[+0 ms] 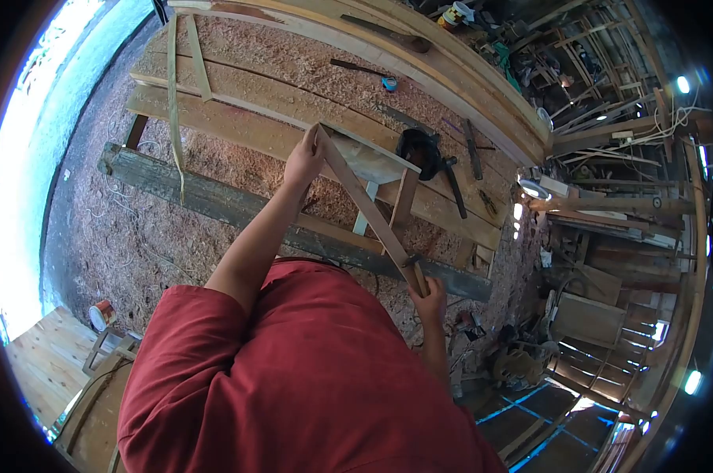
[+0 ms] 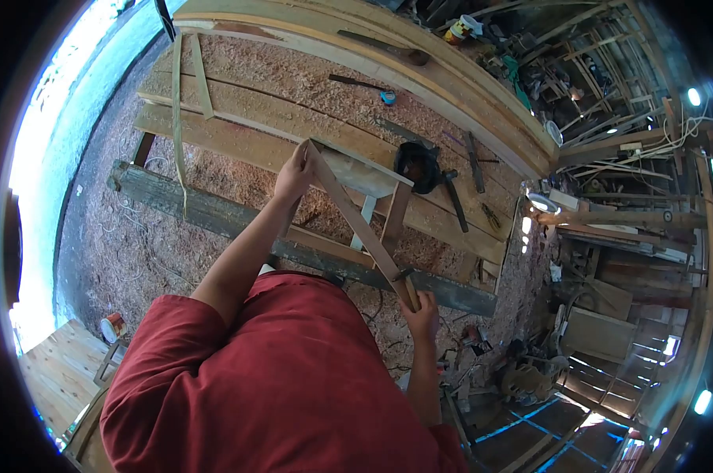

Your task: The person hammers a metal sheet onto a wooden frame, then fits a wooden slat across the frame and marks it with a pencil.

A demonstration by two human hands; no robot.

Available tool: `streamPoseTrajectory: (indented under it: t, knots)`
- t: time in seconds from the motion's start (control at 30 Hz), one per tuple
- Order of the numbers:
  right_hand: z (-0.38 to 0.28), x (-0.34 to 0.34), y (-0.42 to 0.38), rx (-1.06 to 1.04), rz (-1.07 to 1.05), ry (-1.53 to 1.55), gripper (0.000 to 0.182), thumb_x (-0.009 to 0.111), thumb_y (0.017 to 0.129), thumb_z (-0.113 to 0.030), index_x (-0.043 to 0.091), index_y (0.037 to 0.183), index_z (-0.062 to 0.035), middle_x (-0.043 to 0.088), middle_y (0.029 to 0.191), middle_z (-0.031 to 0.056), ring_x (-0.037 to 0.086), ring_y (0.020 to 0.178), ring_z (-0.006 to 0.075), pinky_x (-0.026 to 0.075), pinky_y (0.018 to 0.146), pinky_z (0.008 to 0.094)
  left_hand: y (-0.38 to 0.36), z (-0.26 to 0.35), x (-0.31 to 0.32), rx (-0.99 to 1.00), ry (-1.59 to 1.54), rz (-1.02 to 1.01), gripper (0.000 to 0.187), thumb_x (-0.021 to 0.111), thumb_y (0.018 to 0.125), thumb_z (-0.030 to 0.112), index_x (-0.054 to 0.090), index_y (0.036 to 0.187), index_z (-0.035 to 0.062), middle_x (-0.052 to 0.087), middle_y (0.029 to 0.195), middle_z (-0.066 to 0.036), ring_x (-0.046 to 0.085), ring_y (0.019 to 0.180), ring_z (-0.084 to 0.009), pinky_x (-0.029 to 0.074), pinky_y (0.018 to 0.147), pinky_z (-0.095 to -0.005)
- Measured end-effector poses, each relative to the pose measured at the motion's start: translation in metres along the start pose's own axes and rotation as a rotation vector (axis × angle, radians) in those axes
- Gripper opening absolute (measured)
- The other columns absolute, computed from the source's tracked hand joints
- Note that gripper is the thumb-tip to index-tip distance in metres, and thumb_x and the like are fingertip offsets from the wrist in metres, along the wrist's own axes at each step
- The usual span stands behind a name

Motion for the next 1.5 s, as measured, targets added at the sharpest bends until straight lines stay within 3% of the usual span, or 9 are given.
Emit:
streamPoseTrajectory:
  t: [0.2, 0.37, 0.5, 0.57, 0.7, 0.9, 0.97, 1.1, 1.5]
  knots:
    - [0.002, 0.000, 0.000, -0.036, 0.022, 0.025, 0.051, 0.091, 0.073, -0.023, 0.067, 0.112, -0.0004, 0.064, 0.109, 0.0166, 0.066, 0.099, 0.0373, 0.054, 0.083, 0.0463, -0.005, -0.001, -0.004, -0.046, 0.056, 0.034, 0.055, 0.059, 0.098, 0.025, 0.046, 0.152, 0.0247, 0.054, 0.143, -0.026, 0.059, 0.123, -0.0433, 0.051, 0.096, -0.0513]
    - [0.011, -0.024, 0.008, -0.031, 0.075, 0.147, 0.049, 0.092, 0.072, -0.022, 0.071, 0.110, 0.0005, 0.068, 0.106, 0.0151, 0.068, 0.098, 0.0361, 0.054, 0.082, 0.0439, -0.045, 0.086, -0.009, 0.649, 0.724, 0.236, 0.042, 0.067, 0.091, 0.023, 0.067, 0.133, 0.0242, 0.040, 0.157, -0.019, 0.035, 0.146, -0.0404, 0.044, 0.106, -0.0597]
    - [0.014, -0.060, 0.021, -0.007, 0.049, 0.135, 0.047, 0.092, 0.071, -0.021, 0.072, 0.109, 0.0005, 0.069, 0.104, 0.0149, 0.068, 0.098, 0.0352, 0.054, 0.084, 0.0418, -0.066, 0.116, 0.019, 1.086, 0.675, -0.134, 0.028, 0.069, 0.092, 0.024, 0.071, 0.119, 0.0186, 0.056, 0.142, -0.019, 0.053, 0.134, -0.0372, 0.049, 0.100, -0.0542]
    - [0.017, -0.075, 0.029, -0.045, 0.074, 0.074, 0.048, 0.091, 0.073, -0.018, 0.071, 0.113, -0.0016, 0.069, 0.111, 0.0137, 0.068, 0.102, 0.0351, 0.054, 0.086, 0.0431, -0.066, 0.070, 0.073, 0.792, 0.660, -0.900, 0.021, 0.070, 0.092, 0.025, 0.070, 0.109, 0.0132, 0.070, 0.113, -0.017, 0.069, 0.107, -0.0332, 0.054, 0.088, -0.0477]
    - [0.008, -0.122, 0.046, -0.176, 0.241, 0.097, 0.053, 0.089, 0.078, -0.024, 0.067, 0.123, -0.0056, 0.065, 0.119, 0.0141, 0.066, 0.109, 0.0377, 0.055, 0.090, 0.0464, -0.087, 0.095, 0.049, 0.664, 0.334, -1.027, 0.017, 0.069, 0.095, 0.023, 0.066, 0.104, 0.0094, 0.070, 0.094, -0.013, 0.070, 0.083, -0.0249, 0.054, 0.080, -0.0391]
    - [0.005, -0.178, 0.022, -0.117, 0.768, 0.077, 0.038, 0.082, 0.087, -0.024, 0.068, 0.118, -0.0061, 0.065, 0.116, 0.0165, 0.067, 0.104, 0.0357, 0.054, 0.085, 0.0468, -0.100, 0.081, 0.031, 0.312, -0.117, -0.814, 0.024, 0.065, 0.101, 0.024, 0.063, 0.111, 0.0027, 0.067, 0.087, -0.007, 0.066, 0.079, -0.0170, 0.053, 0.072, -0.0336]
    - [0.029, -0.144, 0.027, 0.007, 0.619, 0.234, 0.032, 0.076, 0.094, -0.021, 0.067, 0.118, -0.0019, 0.068, 0.110, 0.0133, 0.067, 0.103, 0.0295, 0.053, 0.085, 0.0395, -0.110, 0.085, 0.034, 0.034, -0.469, -0.643, 0.026, 0.061, 0.105, 0.021, 0.058, 0.120, 0.0014, 0.066, 0.098, -0.005, 0.063, 0.085, -0.0122, 0.054, 0.075, -0.0304]
    - [0.041, -0.090, 0.019, 0.056, 0.492, 0.385, 0.026, 0.072, 0.097, -0.026, 0.070, 0.105, -0.0017, 0.067, 0.087, 0.0116, 0.065, 0.079, 0.0223, 0.050, 0.071, 0.0377, -0.115, 0.071, 0.083, -0.045, -0.625, -0.539, 0.028, 0.060, 0.104, 0.012, 0.052, 0.128, 0.0012, 0.066, 0.108, -0.009, 0.067, 0.097, -0.0173, 0.058, 0.083, -0.0325]
    - [0.045, 0.020, -0.010, 0.170, 0.048, 0.442, 0.043, 0.075, 0.092, -0.041, 0.064, 0.096, 0.0004, 0.067, 0.081, 0.0174, 0.068, 0.074, 0.0346, 0.051, 0.065, 0.0445, -0.141, 0.034, 0.158, -0.261, -0.557, -0.387, 0.025, 0.062, 0.103, 0.010, 0.048, 0.121, 0.0014, 0.064, 0.116, -0.015, 0.070, 0.101, -0.0236, 0.065, 0.082, -0.0364]
Point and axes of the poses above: each hand's wrist, its own y-axis towards the middle knuckle, its own x-axis out of the palm, z = x × y, the point moved 10 cm from there along y, towards the middle knuckle
